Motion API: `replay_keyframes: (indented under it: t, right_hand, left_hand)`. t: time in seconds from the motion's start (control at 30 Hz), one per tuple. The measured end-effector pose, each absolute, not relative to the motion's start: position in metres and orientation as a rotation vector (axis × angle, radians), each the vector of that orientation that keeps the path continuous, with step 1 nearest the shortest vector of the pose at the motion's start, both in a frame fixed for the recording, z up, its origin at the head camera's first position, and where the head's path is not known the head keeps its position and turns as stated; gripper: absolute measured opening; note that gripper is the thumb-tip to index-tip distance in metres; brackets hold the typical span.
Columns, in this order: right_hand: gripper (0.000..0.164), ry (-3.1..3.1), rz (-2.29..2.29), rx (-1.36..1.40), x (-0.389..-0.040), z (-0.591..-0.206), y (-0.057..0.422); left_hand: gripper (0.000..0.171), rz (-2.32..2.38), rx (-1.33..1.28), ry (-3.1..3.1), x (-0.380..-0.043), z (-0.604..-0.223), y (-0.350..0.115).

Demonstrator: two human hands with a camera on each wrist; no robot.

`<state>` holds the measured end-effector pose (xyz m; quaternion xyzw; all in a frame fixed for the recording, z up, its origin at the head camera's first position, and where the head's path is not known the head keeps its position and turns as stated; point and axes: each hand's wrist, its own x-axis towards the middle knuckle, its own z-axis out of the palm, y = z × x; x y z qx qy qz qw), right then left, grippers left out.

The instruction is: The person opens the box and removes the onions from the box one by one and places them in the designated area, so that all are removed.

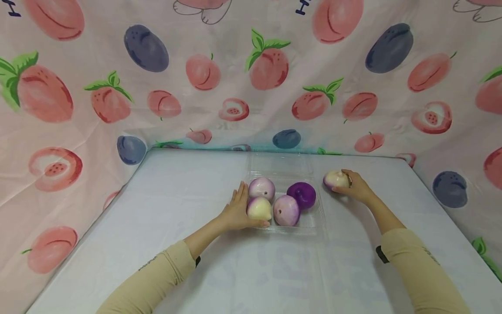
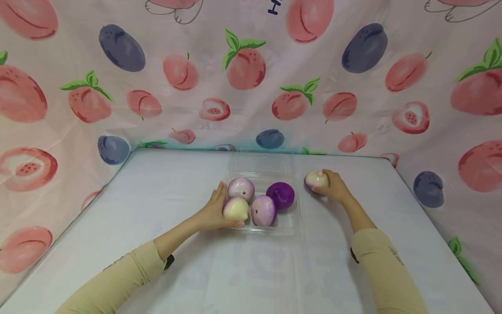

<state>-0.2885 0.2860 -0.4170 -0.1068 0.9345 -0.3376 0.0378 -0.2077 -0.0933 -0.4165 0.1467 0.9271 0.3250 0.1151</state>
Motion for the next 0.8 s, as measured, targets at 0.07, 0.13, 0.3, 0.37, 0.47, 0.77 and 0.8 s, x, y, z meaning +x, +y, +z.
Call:
replay_keyframes:
  t: [0.07,0.13,0.3,0.37,0.47,0.77,0.8]
  right_hand:
    - [0.081,2.871,-1.035,-0.334,-0.289,-0.4175,0.2861]
    - [0.082,2.868,-1.041,-0.328,-0.289,-0.4186,0.2857]
    - [0.085,2.845,-1.054,-0.314,-0.2897,-0.4193,0.2845]
    - [0.087,2.835,-1.063,-0.311,-0.2901,-0.4189,0.284]
    - [0.089,2.834,-1.071,-0.32,-0.291,-0.4173,0.2841]
    - [0.086,2.862,-1.071,-0.354,-0.2875,-0.4144,0.2839]
    - [0.086,2.871,-1.068,-0.367,-0.287,-0.4138,0.2837]
  left_hand:
    - [0.129,0.951,0.428,2.715,-0.2071,-0.4165,-0.0932]
    - [0.129,0.948,0.428,2.715,-0.2066,-0.4164,-0.0931]
    - [0.129,0.954,0.434,2.715,-0.2067,-0.4149,-0.0931]
    - [0.129,0.955,0.436,2.714,-0.2067,-0.4143,-0.0933]
    - [0.129,0.951,0.437,2.714,-0.2075,-0.4132,-0.0934]
    - [0.13,0.95,0.433,2.707,-0.2081,-0.4142,-0.0942]
    - [0.13,0.952,0.43,2.706,-0.2079,-0.4143,-0.0943]
